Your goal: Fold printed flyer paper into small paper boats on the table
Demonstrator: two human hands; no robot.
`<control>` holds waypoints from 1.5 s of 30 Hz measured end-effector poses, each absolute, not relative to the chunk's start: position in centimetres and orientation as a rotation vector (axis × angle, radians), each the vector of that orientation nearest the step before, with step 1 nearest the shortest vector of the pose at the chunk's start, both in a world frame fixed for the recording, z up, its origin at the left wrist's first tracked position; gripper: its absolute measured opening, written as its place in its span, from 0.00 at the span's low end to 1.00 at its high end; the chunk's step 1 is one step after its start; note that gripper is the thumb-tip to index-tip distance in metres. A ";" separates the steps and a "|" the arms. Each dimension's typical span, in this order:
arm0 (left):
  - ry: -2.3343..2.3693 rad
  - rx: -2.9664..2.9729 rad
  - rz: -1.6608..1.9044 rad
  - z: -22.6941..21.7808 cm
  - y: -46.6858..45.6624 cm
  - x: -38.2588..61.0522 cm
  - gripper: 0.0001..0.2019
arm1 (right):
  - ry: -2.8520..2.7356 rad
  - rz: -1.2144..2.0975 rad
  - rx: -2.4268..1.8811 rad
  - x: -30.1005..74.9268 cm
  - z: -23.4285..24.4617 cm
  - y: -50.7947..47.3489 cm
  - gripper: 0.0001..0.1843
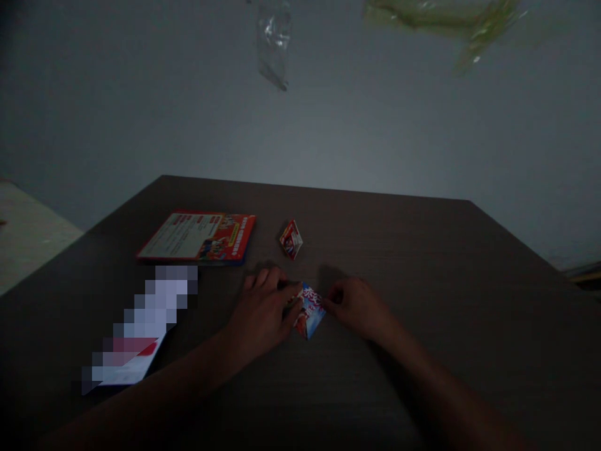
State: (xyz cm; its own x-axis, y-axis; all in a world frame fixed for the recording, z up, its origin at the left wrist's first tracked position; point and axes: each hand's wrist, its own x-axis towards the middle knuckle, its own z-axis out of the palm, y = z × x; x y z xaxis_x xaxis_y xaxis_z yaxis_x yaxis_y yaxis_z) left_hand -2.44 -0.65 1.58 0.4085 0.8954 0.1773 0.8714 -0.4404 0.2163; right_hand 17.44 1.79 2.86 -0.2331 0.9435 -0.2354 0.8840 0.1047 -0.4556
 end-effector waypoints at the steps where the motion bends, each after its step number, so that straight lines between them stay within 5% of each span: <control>1: 1.612 2.559 0.404 1.6 -0.7 -2.4 0.14 | -2.249 0.789 -1.867 17.5 2.8 1.8 0.14; 23: 1.608 2.569 0.423 1.6 -0.6 -2.5 0.12 | -2.186 0.890 -1.856 18.3 2.5 2.1 0.10; 45: 1.568 2.467 0.398 1.8 -0.1 -2.7 0.12 | -2.197 0.724 -1.859 17.0 1.9 1.7 0.17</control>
State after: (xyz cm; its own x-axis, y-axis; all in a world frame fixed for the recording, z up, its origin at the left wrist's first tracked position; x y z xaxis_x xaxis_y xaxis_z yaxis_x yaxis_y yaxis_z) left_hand -2.74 -0.07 1.77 0.4042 0.9064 0.1225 0.8551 -0.4220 0.3010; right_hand 17.04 1.74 1.88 -0.2059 0.9627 -0.1754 0.8784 0.1028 -0.4667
